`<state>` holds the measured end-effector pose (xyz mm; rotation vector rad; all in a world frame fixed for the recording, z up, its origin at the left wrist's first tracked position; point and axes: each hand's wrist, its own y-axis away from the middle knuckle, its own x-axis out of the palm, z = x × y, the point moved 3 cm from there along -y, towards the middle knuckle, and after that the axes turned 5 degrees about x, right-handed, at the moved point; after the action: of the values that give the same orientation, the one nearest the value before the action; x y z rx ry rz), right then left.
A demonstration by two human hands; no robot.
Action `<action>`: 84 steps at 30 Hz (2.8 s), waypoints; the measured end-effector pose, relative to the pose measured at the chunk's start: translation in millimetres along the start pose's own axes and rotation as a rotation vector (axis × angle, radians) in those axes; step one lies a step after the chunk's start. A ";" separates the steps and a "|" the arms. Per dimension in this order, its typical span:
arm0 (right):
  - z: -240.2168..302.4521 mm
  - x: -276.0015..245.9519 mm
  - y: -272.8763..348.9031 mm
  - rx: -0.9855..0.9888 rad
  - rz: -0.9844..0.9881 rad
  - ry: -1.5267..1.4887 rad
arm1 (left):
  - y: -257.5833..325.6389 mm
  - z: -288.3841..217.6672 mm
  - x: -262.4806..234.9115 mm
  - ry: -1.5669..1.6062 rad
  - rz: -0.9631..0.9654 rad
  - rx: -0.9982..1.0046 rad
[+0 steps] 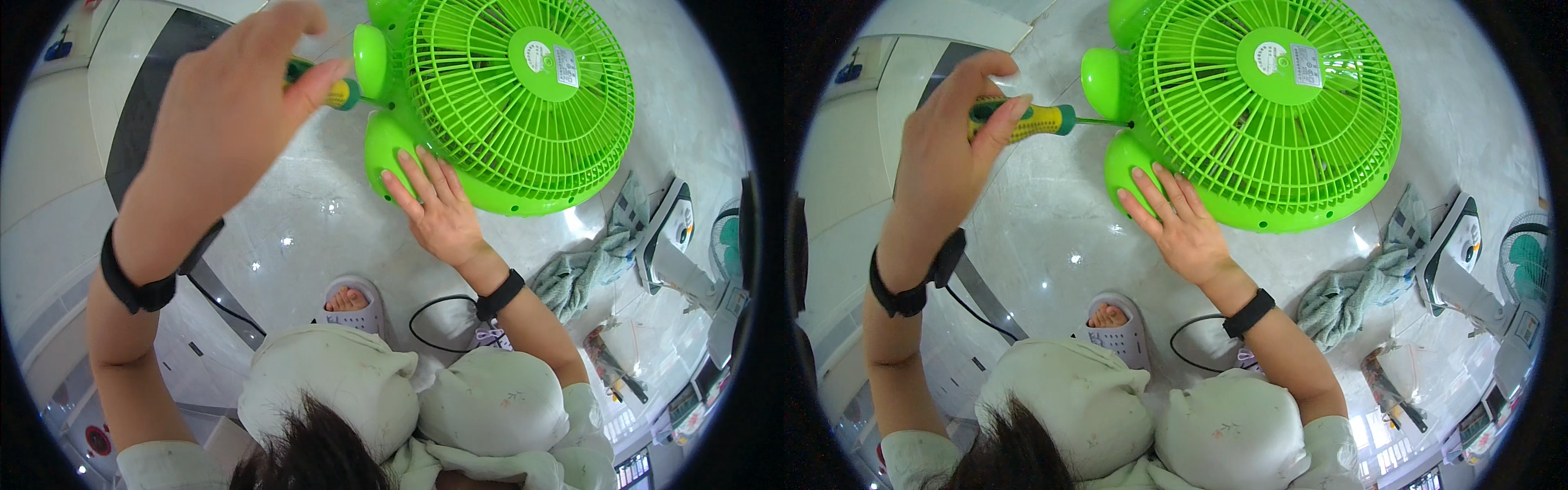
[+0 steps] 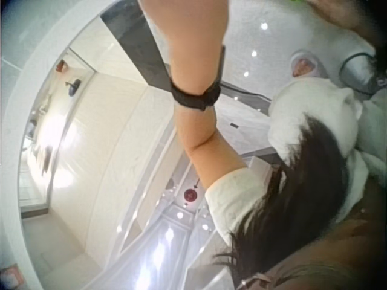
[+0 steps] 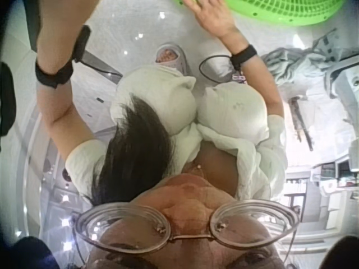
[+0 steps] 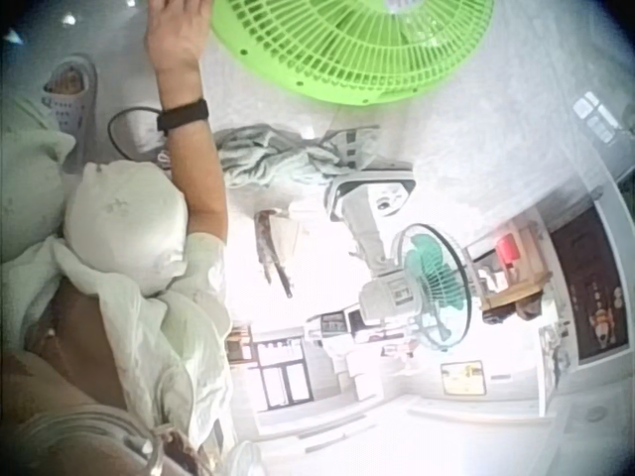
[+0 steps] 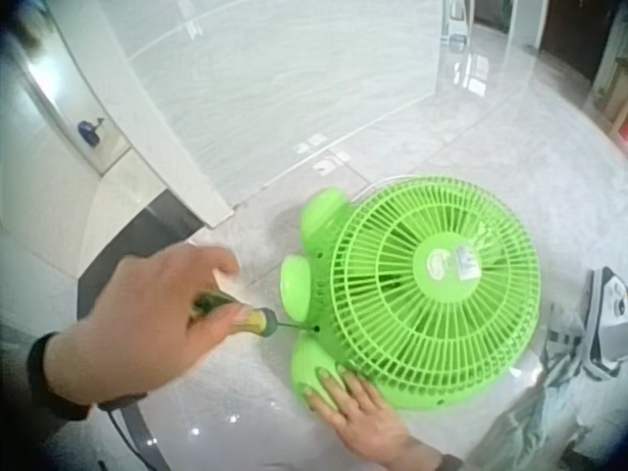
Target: The person uses a screwdriver to tighten screws on the base of a green turtle-shaped fan. They rotate the fan to access different screw holes and continue fastening the base components together.
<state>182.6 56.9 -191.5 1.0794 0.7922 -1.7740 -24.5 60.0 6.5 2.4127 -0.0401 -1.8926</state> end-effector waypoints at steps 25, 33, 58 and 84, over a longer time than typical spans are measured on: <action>-0.1 0.7 0.8 -0.016 -0.012 0.000 | 3.7 -12.7 -9.0 0.160 0.046 0.419; -0.2 -1.4 -0.4 -0.058 -0.084 0.017 | 2.6 1.2 -8.1 0.192 -0.014 0.123; -0.4 0.2 -2.1 -0.048 -0.104 0.008 | 4.3 6.7 6.3 0.166 -0.061 0.093; -0.7 0.7 -1.5 -0.061 -0.112 0.035 | 11.6 -1.5 0.3 0.281 -0.069 0.343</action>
<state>181.3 57.8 -192.4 1.0459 0.9387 -1.8158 -22.7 48.5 7.5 2.9202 -0.2904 -1.6672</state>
